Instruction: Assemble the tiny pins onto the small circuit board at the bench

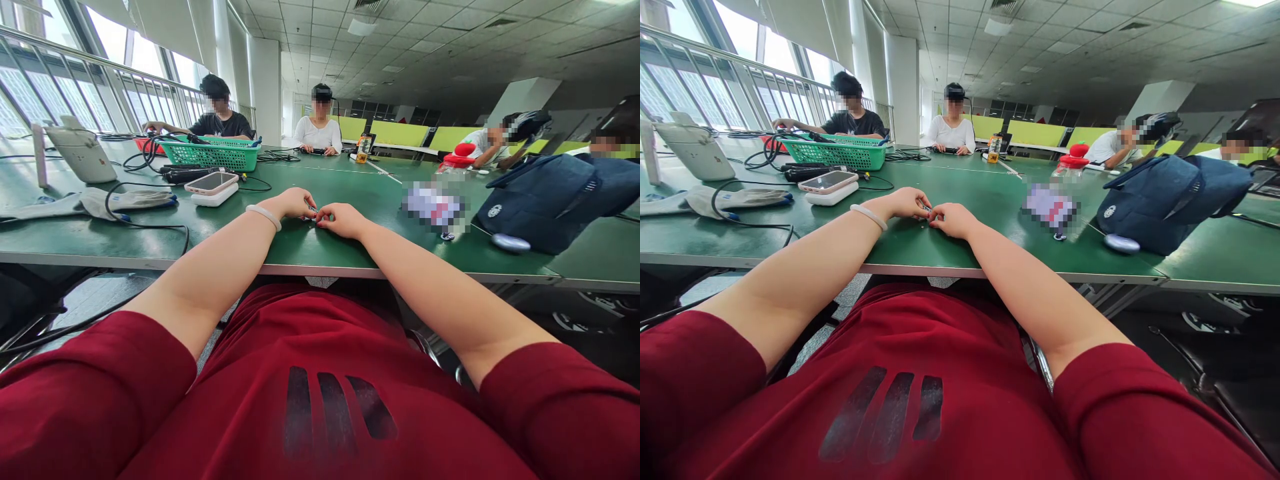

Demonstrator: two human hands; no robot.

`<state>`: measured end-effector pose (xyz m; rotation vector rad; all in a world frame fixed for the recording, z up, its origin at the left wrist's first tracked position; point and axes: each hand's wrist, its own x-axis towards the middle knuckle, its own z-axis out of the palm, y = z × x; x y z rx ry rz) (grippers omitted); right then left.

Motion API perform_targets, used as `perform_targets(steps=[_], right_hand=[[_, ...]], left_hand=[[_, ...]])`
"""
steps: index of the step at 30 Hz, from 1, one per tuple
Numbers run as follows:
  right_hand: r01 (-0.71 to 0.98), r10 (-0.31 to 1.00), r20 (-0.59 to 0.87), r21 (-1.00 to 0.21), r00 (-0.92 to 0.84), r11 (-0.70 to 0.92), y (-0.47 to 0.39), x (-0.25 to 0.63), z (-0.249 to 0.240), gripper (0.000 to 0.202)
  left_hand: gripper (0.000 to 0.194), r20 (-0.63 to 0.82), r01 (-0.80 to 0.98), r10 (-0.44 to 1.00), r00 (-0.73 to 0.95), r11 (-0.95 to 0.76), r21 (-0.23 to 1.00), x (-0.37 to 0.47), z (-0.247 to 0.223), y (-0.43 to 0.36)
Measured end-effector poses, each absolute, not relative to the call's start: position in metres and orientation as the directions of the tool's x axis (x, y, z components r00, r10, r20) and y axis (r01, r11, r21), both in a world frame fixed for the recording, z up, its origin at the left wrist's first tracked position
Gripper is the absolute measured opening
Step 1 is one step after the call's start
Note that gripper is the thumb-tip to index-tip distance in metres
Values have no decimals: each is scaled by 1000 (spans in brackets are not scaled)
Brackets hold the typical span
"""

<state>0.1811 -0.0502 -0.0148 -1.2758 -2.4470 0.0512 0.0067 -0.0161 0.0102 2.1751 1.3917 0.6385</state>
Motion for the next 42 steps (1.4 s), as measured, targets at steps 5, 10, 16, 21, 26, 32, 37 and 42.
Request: perform_targets(steps=[5,10,16,21,26,32,37,42], right_hand=[[794,804,320,-200,-500,574,-47,181,-17,11],[813,822,326,-208,-467,544,-47,182,-17,12],[838,851,291,-213,-436,502,-49,183,-13,11],[842,854,298,-216,-426,495,-49,182,-13,10],[859,869,293,-214,-398,466,-47,185,-13,15],[891,899,255,-198,-356,409,-47,188,-11,17],[895,898,248,-177,-363,410,-49,186,-11,17],[890,898,249,-191,-364,414,-50,187,-10,20]], left_hand=[[29,123,714,921,369,-366,596,8,11,-19],[28,113,740,926,360,-357,570,9,13,-22],[30,114,734,928,355,-352,580,10,13,-22],[31,106,726,925,364,-354,590,10,13,-21],[34,85,736,919,385,-362,572,9,12,-18],[38,73,743,911,406,-375,554,8,12,-16],[38,75,764,913,402,-379,523,9,13,-17],[37,76,757,910,407,-383,529,9,12,-18]])
